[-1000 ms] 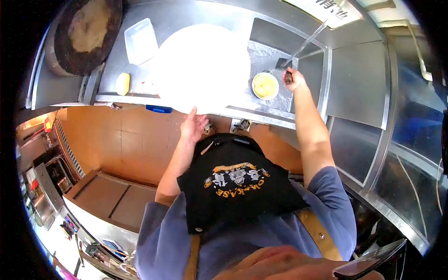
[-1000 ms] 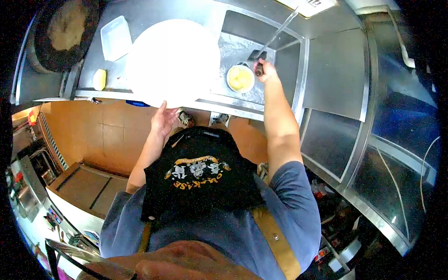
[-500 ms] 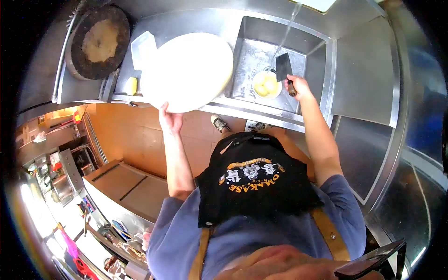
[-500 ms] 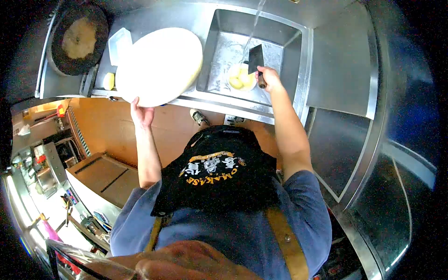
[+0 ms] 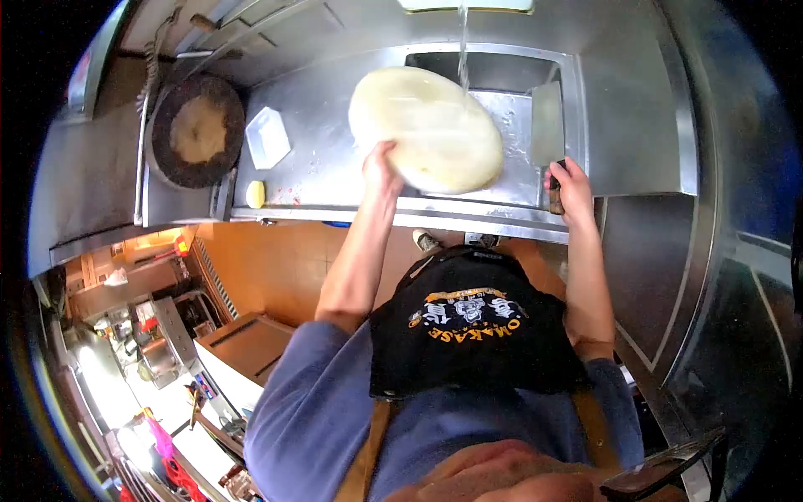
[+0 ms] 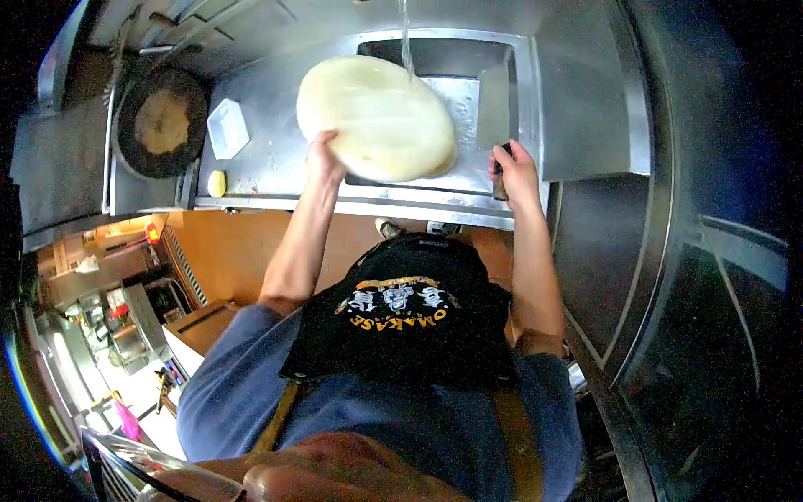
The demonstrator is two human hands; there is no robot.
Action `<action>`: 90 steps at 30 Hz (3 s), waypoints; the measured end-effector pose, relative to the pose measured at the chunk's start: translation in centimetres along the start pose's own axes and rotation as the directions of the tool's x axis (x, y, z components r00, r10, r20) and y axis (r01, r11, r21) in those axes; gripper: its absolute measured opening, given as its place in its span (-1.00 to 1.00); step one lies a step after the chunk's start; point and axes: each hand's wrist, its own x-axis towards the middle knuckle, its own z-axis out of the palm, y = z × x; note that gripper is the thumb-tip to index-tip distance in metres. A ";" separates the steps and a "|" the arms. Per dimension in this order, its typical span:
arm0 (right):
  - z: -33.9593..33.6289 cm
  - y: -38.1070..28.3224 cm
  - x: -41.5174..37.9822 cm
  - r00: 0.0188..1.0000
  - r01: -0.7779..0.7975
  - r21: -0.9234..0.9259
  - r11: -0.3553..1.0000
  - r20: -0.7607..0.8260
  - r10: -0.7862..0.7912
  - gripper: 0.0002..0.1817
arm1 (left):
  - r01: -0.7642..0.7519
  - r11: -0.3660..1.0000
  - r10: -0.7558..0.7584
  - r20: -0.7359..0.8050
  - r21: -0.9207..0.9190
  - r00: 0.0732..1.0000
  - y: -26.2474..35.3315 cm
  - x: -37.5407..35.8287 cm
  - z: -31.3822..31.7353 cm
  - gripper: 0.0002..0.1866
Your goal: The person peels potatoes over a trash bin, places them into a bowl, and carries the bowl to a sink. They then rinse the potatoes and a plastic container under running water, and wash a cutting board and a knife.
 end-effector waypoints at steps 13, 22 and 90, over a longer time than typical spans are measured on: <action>-6.4 6.1 -7.5 0.983 0.111 -0.185 0.976 -0.123 -0.135 -0.66 | 0.393 0.911 -0.366 -0.191 0.128 0.911 -14.1 14.7 7.7 -0.45; -5.7 6.5 -8.6 0.978 0.089 -0.188 0.978 -0.167 -0.121 -0.67 | 0.331 0.930 -0.360 -0.220 -0.160 0.906 -15.9 17.9 7.6 -0.45; -2.7 5.2 0.2 1.000 0.021 -0.039 0.999 -0.020 -0.022 -0.50 | 0.041 0.816 0.053 -0.146 0.576 0.988 -2.0 3.2 6.1 -0.48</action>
